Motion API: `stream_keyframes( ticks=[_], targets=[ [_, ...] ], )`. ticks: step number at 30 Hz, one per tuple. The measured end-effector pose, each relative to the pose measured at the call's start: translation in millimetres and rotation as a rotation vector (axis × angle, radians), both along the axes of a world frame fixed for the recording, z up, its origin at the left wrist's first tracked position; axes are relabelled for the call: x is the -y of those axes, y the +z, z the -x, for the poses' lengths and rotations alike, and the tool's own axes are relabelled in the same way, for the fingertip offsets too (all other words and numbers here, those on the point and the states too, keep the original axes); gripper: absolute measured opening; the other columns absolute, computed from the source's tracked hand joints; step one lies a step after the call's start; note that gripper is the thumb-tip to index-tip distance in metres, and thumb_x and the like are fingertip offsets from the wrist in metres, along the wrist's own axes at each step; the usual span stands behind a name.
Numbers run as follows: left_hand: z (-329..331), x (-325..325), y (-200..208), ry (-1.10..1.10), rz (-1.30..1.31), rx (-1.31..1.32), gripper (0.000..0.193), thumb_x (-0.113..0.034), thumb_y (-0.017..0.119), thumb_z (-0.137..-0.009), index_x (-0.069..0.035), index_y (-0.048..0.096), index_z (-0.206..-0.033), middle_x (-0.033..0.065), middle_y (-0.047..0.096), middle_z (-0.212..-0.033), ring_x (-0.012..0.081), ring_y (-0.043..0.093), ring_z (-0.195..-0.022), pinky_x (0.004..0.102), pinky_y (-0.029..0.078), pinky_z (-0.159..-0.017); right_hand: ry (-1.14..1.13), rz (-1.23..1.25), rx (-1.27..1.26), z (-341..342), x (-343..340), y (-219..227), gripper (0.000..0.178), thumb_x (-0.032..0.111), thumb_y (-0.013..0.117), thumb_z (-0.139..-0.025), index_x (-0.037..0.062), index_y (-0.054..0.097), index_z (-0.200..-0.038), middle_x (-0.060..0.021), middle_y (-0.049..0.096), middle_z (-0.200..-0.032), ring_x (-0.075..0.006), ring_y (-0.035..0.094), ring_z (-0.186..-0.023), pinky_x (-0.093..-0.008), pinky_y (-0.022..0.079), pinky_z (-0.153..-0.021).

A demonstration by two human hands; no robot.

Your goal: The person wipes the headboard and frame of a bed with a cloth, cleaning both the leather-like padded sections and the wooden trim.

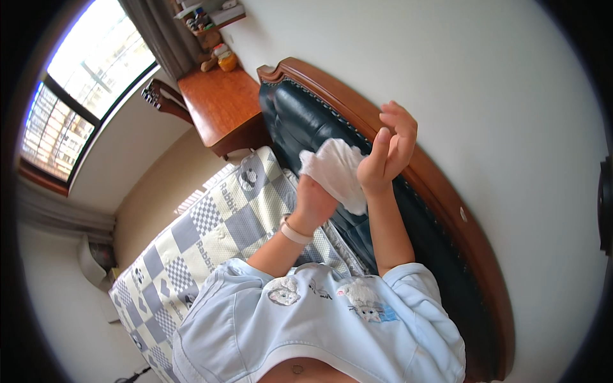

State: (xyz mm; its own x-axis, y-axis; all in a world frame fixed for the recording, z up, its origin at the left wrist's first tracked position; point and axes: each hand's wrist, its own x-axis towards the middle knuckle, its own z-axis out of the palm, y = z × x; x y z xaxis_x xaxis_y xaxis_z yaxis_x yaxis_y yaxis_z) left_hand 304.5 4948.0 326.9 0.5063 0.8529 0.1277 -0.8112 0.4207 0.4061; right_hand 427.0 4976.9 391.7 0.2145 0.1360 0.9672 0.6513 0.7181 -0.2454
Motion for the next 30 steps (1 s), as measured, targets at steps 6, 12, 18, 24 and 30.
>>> stream_keyframes(
  ticks=[6,12,18,24,30],
  targets=[
    [63.8,-123.3,-42.4,0.544,-0.124,-0.430,0.045,-0.039,0.036,-0.094,-0.007,0.045,-0.124,0.0083,0.053,-0.117,0.0219,0.052,-0.105,0.0338,0.043,-0.088,0.034,0.161,0.095,-9.2,5.7,-8.8,0.008,0.002,0.050,-0.077,0.0012,0.055,-0.084,-0.0136,0.059,-0.086,-0.0312,0.056,-0.085,-0.0384,0.045,-0.079],
    [121.0,-352.3,-81.5,0.668,-0.117,-0.530,0.020,-0.031,0.046,-0.089,-0.011,0.048,-0.090,-0.0010,0.049,-0.087,0.0130,0.049,-0.082,0.0229,0.040,-0.072,-0.289,0.286,0.240,-10.6,-12.1,-19.0,0.008,0.003,0.050,-0.076,0.0009,0.056,-0.081,-0.0121,0.059,-0.083,-0.0316,0.056,-0.084,-0.0398,0.045,-0.080],
    [133.8,-502.0,-103.1,0.429,0.046,-0.363,0.036,-0.039,0.036,-0.088,-0.009,0.054,-0.097,0.0049,0.058,-0.089,0.0217,0.056,-0.083,0.0350,0.047,-0.073,-0.573,0.493,0.548,-2.6,-29.0,-52.1,0.012,0.008,0.053,-0.075,0.0043,0.058,-0.085,-0.0132,0.056,-0.099,-0.0332,0.048,-0.103,-0.0426,0.040,-0.086],
    [130.0,-579.9,-146.3,0.611,0.166,-0.541,0.040,-0.042,0.039,-0.086,-0.010,0.052,-0.106,0.0048,0.055,-0.096,0.0212,0.052,-0.092,0.0347,0.044,-0.078,-0.732,0.593,0.633,-1.0,-32.8,-59.9,0.015,0.012,0.051,-0.076,0.0035,0.056,-0.087,-0.0162,0.054,-0.103,-0.0349,0.045,-0.106,-0.0460,0.038,-0.090],
    [133.3,-629.2,-207.9,0.390,-0.079,-0.807,0.037,-0.030,0.037,-0.091,-0.003,0.056,-0.107,0.0054,0.055,-0.101,0.0158,0.049,-0.093,0.0279,0.039,-0.081,-0.758,0.687,0.643,-0.5,-38.7,-62.3,0.018,0.009,0.051,-0.077,0.0011,0.054,-0.092,-0.0161,0.053,-0.104,-0.0351,0.046,-0.105,-0.0454,0.038,-0.090]
  ],
)
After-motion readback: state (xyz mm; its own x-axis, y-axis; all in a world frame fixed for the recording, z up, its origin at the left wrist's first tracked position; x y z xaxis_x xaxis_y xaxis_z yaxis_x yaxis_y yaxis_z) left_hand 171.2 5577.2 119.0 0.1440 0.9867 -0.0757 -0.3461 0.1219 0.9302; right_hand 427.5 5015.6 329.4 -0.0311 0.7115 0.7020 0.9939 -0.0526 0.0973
